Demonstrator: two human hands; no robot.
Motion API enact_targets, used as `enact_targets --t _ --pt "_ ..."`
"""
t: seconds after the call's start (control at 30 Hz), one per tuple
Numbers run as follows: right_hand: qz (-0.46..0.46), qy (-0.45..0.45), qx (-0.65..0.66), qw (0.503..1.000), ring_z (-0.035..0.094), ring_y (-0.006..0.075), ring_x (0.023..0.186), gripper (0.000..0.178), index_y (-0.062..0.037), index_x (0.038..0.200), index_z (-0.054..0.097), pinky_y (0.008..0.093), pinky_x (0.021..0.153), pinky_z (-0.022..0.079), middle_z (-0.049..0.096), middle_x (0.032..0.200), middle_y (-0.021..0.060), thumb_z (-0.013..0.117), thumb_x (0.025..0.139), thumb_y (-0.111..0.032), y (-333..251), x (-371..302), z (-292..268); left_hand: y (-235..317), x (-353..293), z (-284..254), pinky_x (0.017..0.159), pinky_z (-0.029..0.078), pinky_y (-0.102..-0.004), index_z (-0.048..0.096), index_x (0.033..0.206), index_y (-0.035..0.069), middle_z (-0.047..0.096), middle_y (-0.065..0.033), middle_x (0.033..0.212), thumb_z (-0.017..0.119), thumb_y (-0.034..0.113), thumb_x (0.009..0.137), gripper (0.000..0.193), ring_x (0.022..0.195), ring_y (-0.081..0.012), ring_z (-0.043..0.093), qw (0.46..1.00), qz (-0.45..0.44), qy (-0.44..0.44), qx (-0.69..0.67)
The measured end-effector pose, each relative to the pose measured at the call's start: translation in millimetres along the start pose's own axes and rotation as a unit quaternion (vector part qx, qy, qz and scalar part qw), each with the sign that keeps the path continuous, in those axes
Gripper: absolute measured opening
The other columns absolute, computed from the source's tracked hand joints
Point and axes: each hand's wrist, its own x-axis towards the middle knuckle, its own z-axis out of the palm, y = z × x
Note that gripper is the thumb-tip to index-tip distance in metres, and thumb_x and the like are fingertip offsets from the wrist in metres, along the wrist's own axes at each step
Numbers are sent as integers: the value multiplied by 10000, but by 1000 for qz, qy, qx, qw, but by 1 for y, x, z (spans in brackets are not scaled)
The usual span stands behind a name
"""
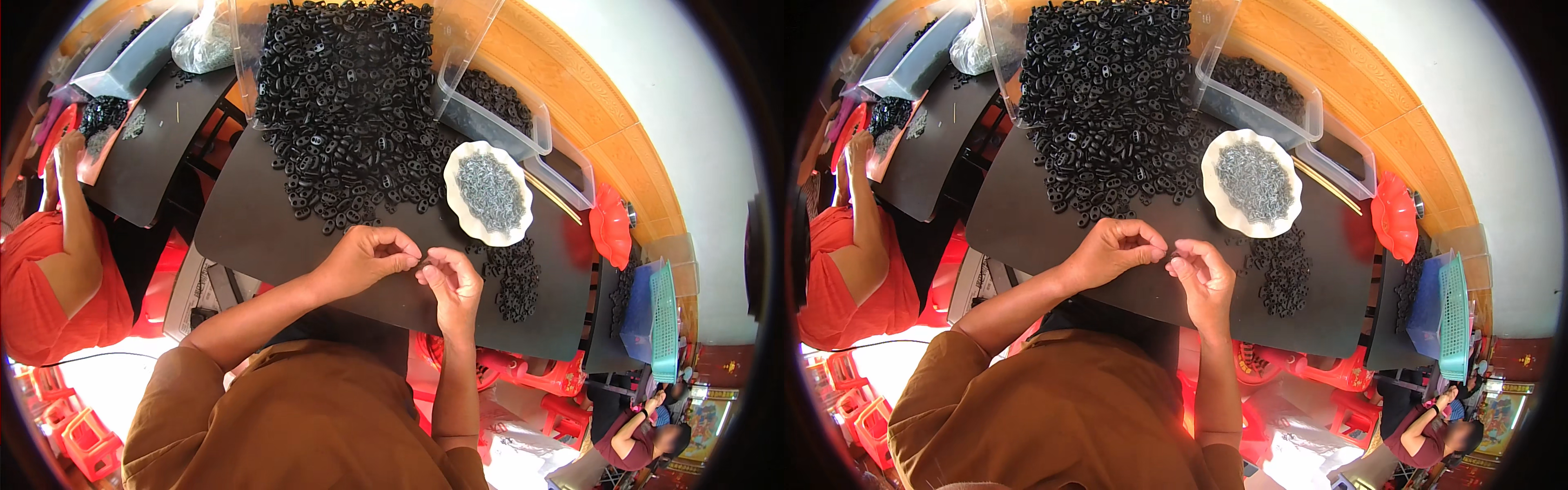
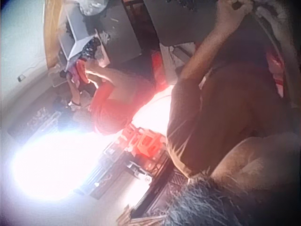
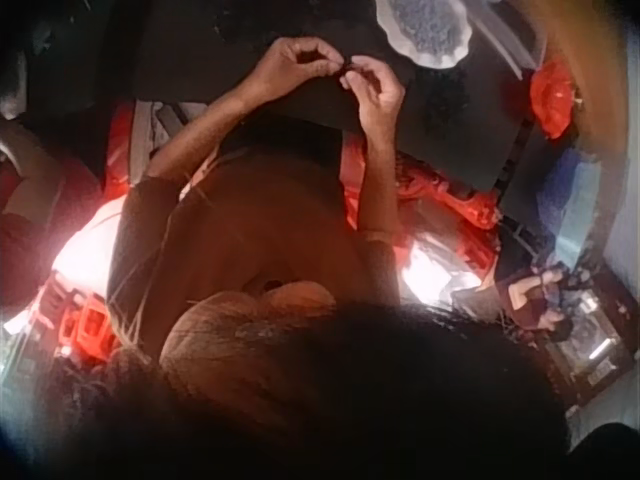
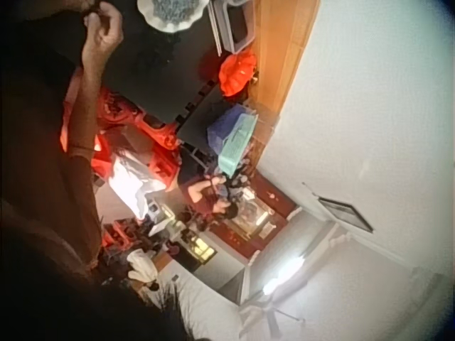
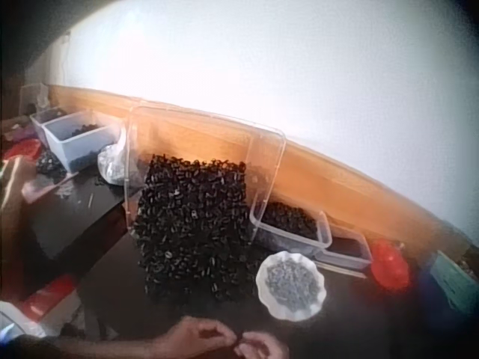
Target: The person inserts small metal pins into black plastic components by hand. They pick up a component from a large pile on the table, insert a pin from a white bowl, and place the assembled unit back onto the table. The process is repeated continuously throughout the clip.
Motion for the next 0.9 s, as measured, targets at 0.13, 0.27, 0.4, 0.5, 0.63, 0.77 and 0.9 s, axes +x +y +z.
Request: enact_targets --t 0.13,0.27,0.4,0.5,0.63,0.77,0.9 --pt "21 8 3 1000 656 119 782 141 28 1071 632 256 728 554 641 895 54 665 935 12 1 -2 -1 4 0 2 784 533 -233 709 1011 2 702 -11 916 687 80 955 99 853 -54 628 999 -5 1 37" --pt "3 5 -10 1000 655 117 765 109 28 1043 633 253 717 551 642 881 49 655 936 22 0 -3 0 5 0 2 778 535 -234 708 1009 -5 702 -14 916 682 73 955 99 849 -58 630 999 -11 -2 49" --pt "-7 -3 -8 1000 651 120 777 101 37 1028 637 252 721 549 641 903 58 653 928 41 2 -3 -1 7 -1 2 773 537 -236 710 1003 -13 701 -19 910 682 69 953 100 845 -62 632 998 -2 0 59" --pt "-12 -8 -4 1000 649 124 784 101 44 1016 638 253 726 549 640 916 65 652 918 62 4 -3 -1 7 -2 2 774 539 -238 716 989 -13 702 -23 903 686 67 949 94 842 -66 637 998 3 2 67" --pt "-34 -17 -24 999 650 130 787 104 48 1004 639 257 727 552 643 919 74 651 906 83 4 -4 -1 6 -2 1 759 546 -246 726 956 -7 710 -38 896 699 59 936 75 829 -79 654 997 10 -1 73" --pt "-47 -11 -42 998 657 137 797 105 48 964 644 257 726 559 648 921 88 650 884 116 5 -5 0 6 -3 1 725 555 -255 733 927 -3 719 -59 892 713 43 916 52 808 -97 675 993 46 2 109" --pt "-94 -9 -112 989 665 145 797 116 51 934 647 259 721 566 649 912 99 645 865 143 4 -6 3 8 -4 1 714 560 -259 733 918 -8 722 -70 872 722 39 900 52 794 -112 690 984 72 4 164"
